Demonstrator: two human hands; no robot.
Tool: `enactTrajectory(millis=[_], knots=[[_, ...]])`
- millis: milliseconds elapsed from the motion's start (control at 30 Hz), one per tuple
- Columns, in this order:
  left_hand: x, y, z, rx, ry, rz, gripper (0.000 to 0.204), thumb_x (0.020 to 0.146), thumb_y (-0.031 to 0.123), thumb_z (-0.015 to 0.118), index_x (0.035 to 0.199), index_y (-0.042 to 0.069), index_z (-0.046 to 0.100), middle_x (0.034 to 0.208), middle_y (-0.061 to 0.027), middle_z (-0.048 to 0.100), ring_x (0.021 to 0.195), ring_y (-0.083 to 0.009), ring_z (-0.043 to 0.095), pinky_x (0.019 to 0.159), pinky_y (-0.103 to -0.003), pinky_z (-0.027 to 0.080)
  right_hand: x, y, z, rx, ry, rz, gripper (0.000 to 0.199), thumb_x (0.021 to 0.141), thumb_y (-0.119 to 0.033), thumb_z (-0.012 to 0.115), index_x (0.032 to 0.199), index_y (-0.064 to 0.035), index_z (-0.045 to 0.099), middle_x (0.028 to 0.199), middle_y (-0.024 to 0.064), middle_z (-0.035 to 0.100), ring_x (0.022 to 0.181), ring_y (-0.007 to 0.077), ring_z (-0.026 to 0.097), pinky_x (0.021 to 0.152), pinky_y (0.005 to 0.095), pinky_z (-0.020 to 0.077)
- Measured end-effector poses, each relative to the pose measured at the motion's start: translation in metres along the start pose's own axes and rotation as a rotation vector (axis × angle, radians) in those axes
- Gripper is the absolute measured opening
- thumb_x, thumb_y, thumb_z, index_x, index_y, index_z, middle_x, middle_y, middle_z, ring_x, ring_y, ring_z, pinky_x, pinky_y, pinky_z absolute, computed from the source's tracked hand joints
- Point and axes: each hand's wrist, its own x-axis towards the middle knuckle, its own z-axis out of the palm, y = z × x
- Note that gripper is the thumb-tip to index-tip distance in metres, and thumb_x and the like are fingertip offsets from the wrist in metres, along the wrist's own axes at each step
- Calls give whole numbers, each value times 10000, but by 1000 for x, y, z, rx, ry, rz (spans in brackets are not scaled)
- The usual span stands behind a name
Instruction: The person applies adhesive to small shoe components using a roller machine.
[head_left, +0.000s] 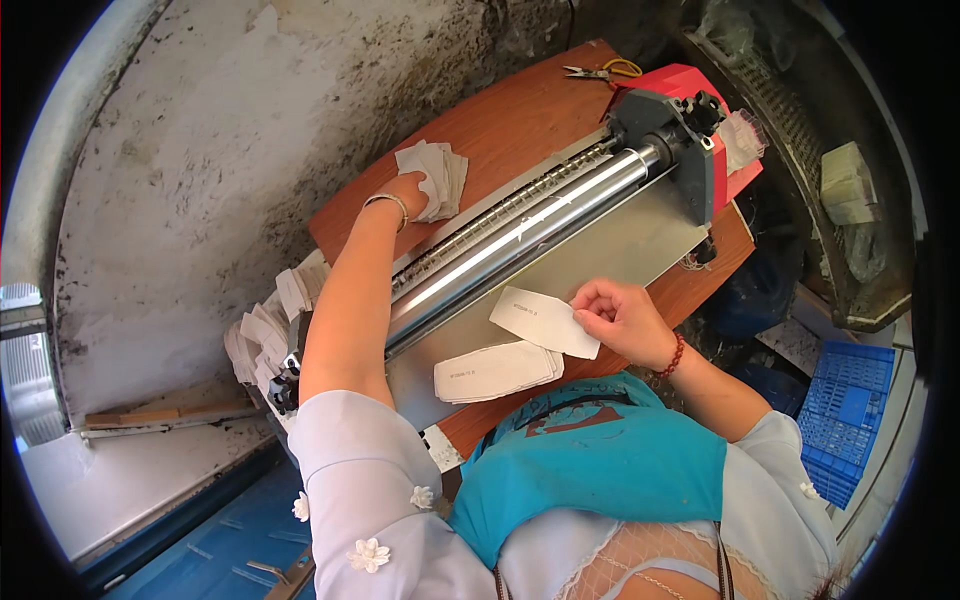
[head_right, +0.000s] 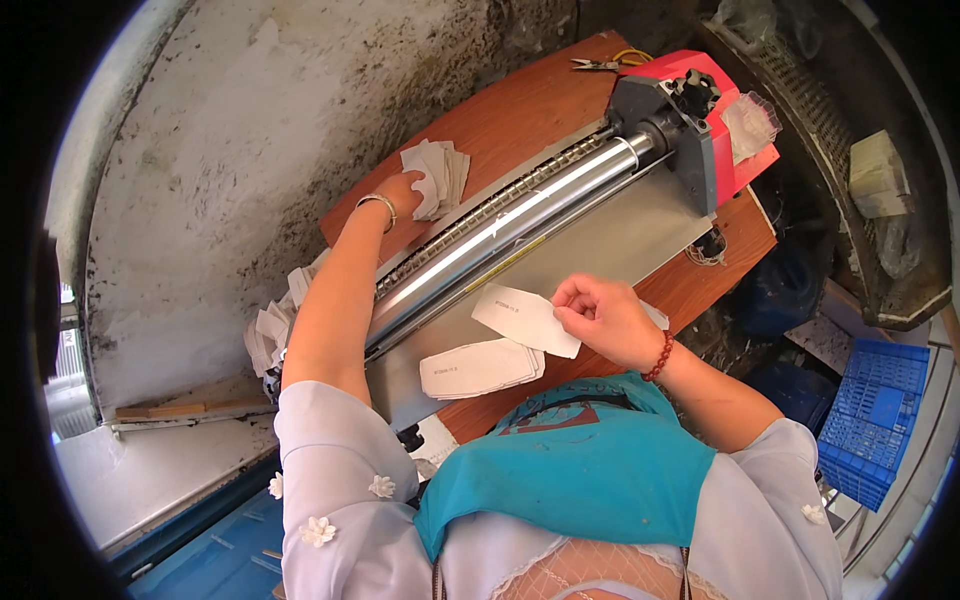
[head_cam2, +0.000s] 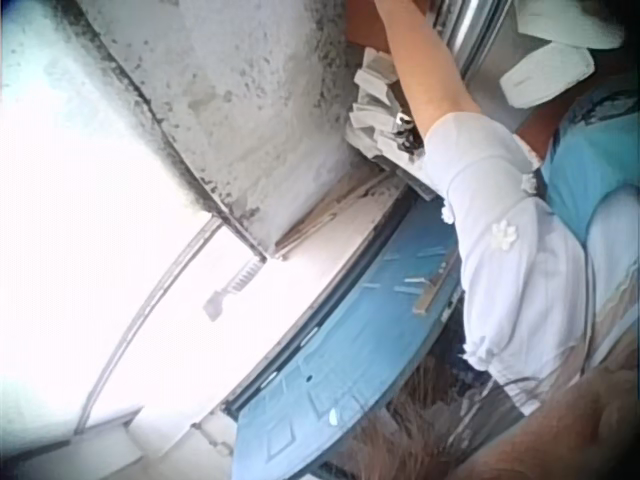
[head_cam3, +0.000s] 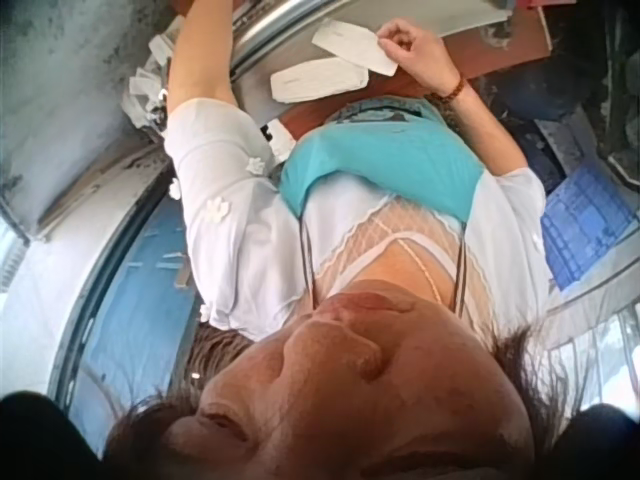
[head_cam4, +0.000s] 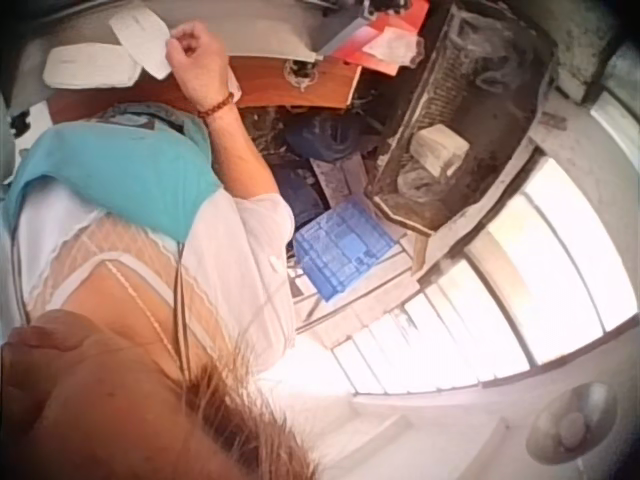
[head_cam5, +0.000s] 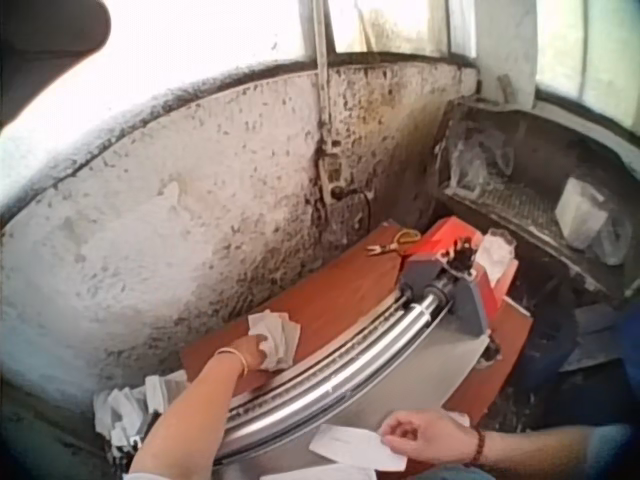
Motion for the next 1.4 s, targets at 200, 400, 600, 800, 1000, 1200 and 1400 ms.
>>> enactTrajectory(millis=[200, 400, 600, 800, 1000, 1200, 1400], knots=[[-33, 52, -32, -324, -345, 21, 341, 766, 258, 647, 1019, 30, 624, 967, -55, 624, 828, -132, 584, 696, -292, 475, 20, -6, -5, 25, 140, -43, 104, 861, -92, 592, 929, -15, 576, 744, 50, 634, 659, 90, 595, 575, 242, 480], [-61, 62, -26, -438, -338, 305, 279, 761, 220, 648, 979, 45, 647, 867, -3, 625, 705, -95, 545, 531, -257, 428, 19, -13, 7, -315, 227, -342, 135, 828, -122, 631, 925, -45, 575, 758, 93, 612, 671, 226, 610, 593, 318, 488], [-38, 40, -31, -389, -95, 199, 282, 750, 158, 643, 1007, 42, 642, 832, -26, 631, 682, -99, 555, 560, -266, 460, 6, -14, 42, -614, 38, -721, 201, 752, -169, 698, 905, -77, 606, 866, 67, 538, 803, 262, 539, 673, 373, 460], [-24, 27, -45, -446, 457, 74, 264, 734, 133, 630, 982, 45, 631, 1035, -117, 650, 857, -252, 635, 762, -369, 507, 11, -2, 48, -633, 93, -838, 140, 731, -124, 695, 837, -78, 616, 841, 54, 539, 770, 243, 529, 647, 364, 447], [5, -11, 4, 170, 83, 80, 382, 755, 199, 665, 1094, 38, 597, 1090, -136, 637, 932, -244, 628, 810, -392, 495, 4, -13, 31, -395, 71, -701, 69, 771, -68, 663, 821, -53, 618, 738, 28, 582, 670, 180, 563, 584, 307, 462], [-7, 15, -17, -86, -189, 111, 379, 762, 255, 659, 1078, 53, 607, 983, -90, 654, 820, -190, 623, 724, -331, 492, 0, -3, -13, 55, -24, 77, 108, 840, -106, 638, 856, 0, 625, 687, 5, 614, 614, 32, 547, 556, 197, 459], [-56, 57, -36, -430, -547, 210, 411, 719, 346, 707, 1012, 75, 607, 834, -12, 577, 688, -125, 542, 616, -276, 445, 23, -10, -9, 59, 43, 32, 160, 846, -91, 611, 976, -2, 581, 723, 46, 642, 651, 70, 595, 599, 233, 480]])
